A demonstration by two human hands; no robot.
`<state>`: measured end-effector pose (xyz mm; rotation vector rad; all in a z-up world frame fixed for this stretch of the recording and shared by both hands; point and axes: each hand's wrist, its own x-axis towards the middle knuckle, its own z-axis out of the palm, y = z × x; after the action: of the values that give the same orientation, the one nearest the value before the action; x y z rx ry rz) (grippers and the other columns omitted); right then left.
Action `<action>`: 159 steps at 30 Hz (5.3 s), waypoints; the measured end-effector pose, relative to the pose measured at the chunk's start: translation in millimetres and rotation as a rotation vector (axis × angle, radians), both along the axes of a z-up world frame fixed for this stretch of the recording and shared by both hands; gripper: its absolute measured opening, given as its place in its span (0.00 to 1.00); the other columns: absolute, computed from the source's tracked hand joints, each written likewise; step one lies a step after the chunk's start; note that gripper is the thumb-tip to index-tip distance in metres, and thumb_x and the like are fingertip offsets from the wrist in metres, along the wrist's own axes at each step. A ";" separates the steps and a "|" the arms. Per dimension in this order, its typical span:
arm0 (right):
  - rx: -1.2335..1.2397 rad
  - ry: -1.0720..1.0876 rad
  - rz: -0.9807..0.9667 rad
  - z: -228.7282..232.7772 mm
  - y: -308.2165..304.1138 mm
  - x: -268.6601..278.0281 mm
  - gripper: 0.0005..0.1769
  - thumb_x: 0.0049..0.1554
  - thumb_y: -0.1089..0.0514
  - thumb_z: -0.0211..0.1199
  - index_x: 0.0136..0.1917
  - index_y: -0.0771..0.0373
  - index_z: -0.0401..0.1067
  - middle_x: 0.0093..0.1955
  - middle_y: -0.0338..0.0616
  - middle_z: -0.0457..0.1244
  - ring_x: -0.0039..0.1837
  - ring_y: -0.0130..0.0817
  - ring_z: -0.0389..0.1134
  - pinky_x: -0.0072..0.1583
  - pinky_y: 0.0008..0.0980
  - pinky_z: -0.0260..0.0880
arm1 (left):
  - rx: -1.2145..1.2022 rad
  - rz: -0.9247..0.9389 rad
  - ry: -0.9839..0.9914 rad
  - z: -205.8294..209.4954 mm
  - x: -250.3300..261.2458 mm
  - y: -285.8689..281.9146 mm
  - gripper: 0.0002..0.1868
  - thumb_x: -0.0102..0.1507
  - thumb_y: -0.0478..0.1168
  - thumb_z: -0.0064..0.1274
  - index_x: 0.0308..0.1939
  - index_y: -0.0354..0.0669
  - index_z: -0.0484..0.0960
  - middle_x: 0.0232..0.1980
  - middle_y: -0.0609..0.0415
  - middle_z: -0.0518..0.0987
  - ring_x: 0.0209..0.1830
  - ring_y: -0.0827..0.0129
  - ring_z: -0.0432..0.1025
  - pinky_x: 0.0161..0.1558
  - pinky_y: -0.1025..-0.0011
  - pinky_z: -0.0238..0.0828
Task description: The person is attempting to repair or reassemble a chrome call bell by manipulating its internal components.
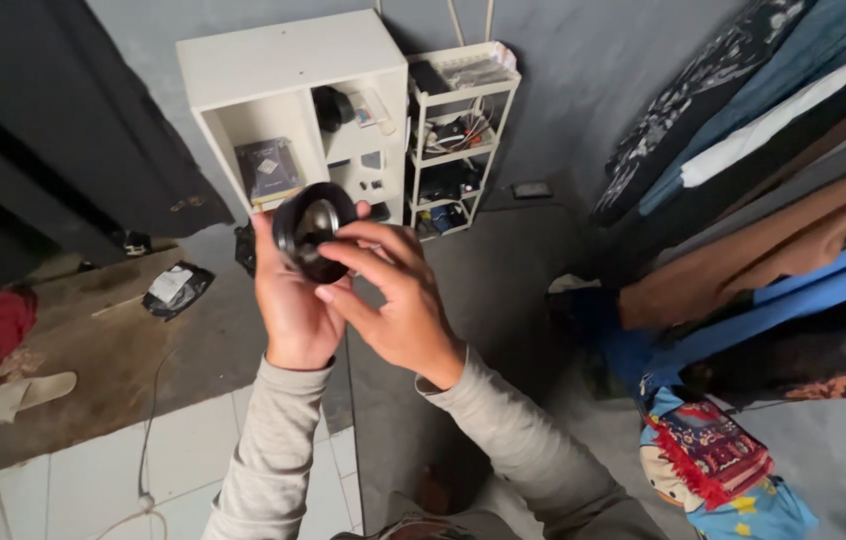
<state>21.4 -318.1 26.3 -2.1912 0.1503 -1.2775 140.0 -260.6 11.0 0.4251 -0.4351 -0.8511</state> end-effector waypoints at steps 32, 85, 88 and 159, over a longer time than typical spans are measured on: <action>0.735 0.143 0.544 -42.0 -156.6 77.8 0.43 0.67 0.63 0.57 0.89 0.58 0.43 0.60 0.44 0.56 0.45 0.19 0.54 0.47 0.19 0.56 | 0.152 0.480 -0.413 -57.9 57.6 -126.6 0.16 0.76 0.41 0.51 0.63 0.36 0.71 0.54 0.50 0.75 0.51 0.70 0.70 0.55 0.69 0.67; -0.061 0.113 0.176 -9.9 -439.9 179.9 0.37 0.55 0.57 0.72 0.75 0.65 0.64 0.72 0.57 0.58 0.73 0.52 0.62 0.73 0.45 0.65 | -0.037 0.339 0.049 -35.2 148.7 -419.5 0.35 0.72 0.64 0.28 0.75 0.49 0.61 0.70 0.39 0.71 0.67 0.54 0.69 0.66 0.57 0.68; -0.070 0.093 0.193 -8.4 -453.4 169.6 0.26 0.61 0.58 0.69 0.71 0.63 0.70 0.71 0.57 0.60 0.70 0.53 0.67 0.67 0.42 0.71 | -0.064 0.363 0.049 -50.2 147.5 -430.0 0.34 0.75 0.63 0.28 0.74 0.43 0.63 0.66 0.38 0.72 0.64 0.53 0.70 0.66 0.56 0.69; 0.188 0.510 0.518 -83.7 -702.6 171.1 0.09 0.65 0.61 0.59 0.43 0.67 0.69 0.34 0.51 0.61 0.34 0.40 0.63 0.40 0.38 0.60 | 0.226 0.900 -0.502 -101.3 112.0 -614.8 0.28 0.71 0.50 0.51 0.68 0.33 0.70 0.62 0.47 0.74 0.52 0.68 0.69 0.54 0.71 0.69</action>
<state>192.5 -1020.7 -57.4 -2.1510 -0.0939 -0.3978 252.0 -875.4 -90.3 0.9588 -0.5386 0.0993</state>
